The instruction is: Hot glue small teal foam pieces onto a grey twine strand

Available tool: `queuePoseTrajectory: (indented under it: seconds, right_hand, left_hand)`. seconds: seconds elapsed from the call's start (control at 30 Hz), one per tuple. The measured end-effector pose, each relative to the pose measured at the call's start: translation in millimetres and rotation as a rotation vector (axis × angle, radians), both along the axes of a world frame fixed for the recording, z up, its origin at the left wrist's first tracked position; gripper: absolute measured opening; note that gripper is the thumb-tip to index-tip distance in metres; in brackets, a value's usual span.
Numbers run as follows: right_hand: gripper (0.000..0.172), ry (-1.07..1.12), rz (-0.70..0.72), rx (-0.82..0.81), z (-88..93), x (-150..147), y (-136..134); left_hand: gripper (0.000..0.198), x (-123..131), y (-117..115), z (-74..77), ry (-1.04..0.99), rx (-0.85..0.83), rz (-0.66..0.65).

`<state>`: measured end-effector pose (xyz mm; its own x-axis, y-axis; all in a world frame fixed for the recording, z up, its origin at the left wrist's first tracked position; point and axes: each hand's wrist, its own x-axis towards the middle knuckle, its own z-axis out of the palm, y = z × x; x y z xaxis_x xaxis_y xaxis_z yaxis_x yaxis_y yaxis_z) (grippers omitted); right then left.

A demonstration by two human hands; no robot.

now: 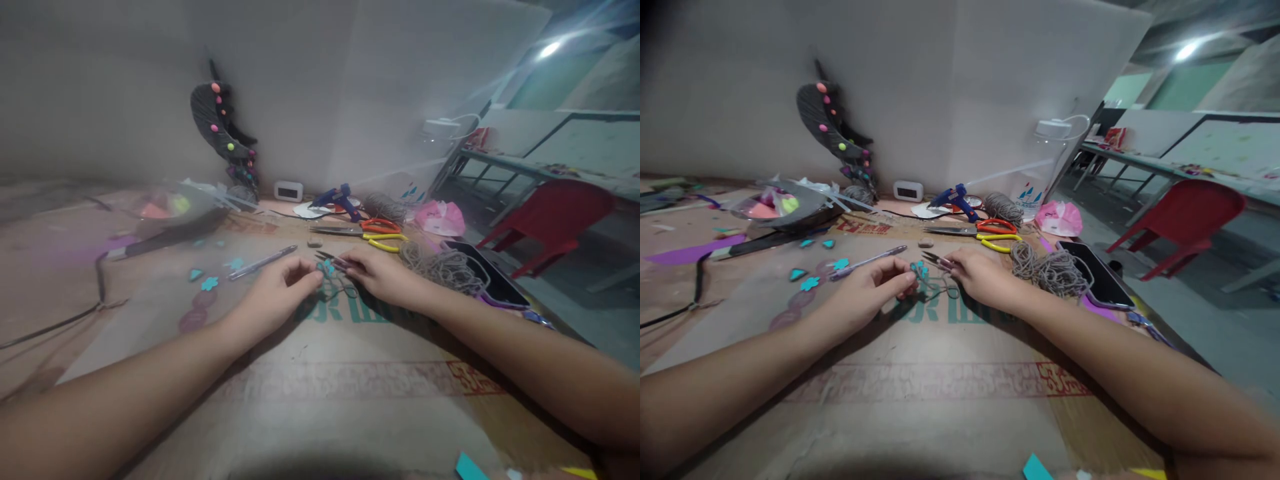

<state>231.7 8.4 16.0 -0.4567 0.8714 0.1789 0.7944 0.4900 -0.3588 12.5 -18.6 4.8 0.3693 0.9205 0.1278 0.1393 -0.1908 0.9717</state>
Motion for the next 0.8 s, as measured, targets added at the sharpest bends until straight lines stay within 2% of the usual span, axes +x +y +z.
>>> queuePoseTrajectory:
  seconds: [0.17,0.27,0.37,0.47,0.63,0.8]
  right_hand:
    - [0.016,0.375,-0.164,0.104,10.2,8,8]
    - [0.020,0.444,-0.152,0.208,20.4,10,-6]
    - [0.026,0.321,-0.089,0.318,23.4,11,-29]
    - [0.030,0.190,0.024,0.384,15.3,13,-45]
    - [0.034,0.016,0.080,0.451,-1.2,16,-40]
    - [0.043,-0.093,0.090,0.534,-2.7,12,-36]
  left_hand:
    - [0.018,-1,0,-1.1,0.012,-0.010,0.013]
    - [0.018,-2,-1,-1.0,0.019,-0.025,0.039]
    - [0.017,-1,-1,-0.6,0.013,-0.026,0.051]
    - [0.017,-1,-1,0.8,-0.007,-0.041,0.069]
    - [0.018,-1,-3,3.9,0.001,-0.062,0.083]
    - [0.019,-2,-3,3.8,0.037,-0.045,0.080]
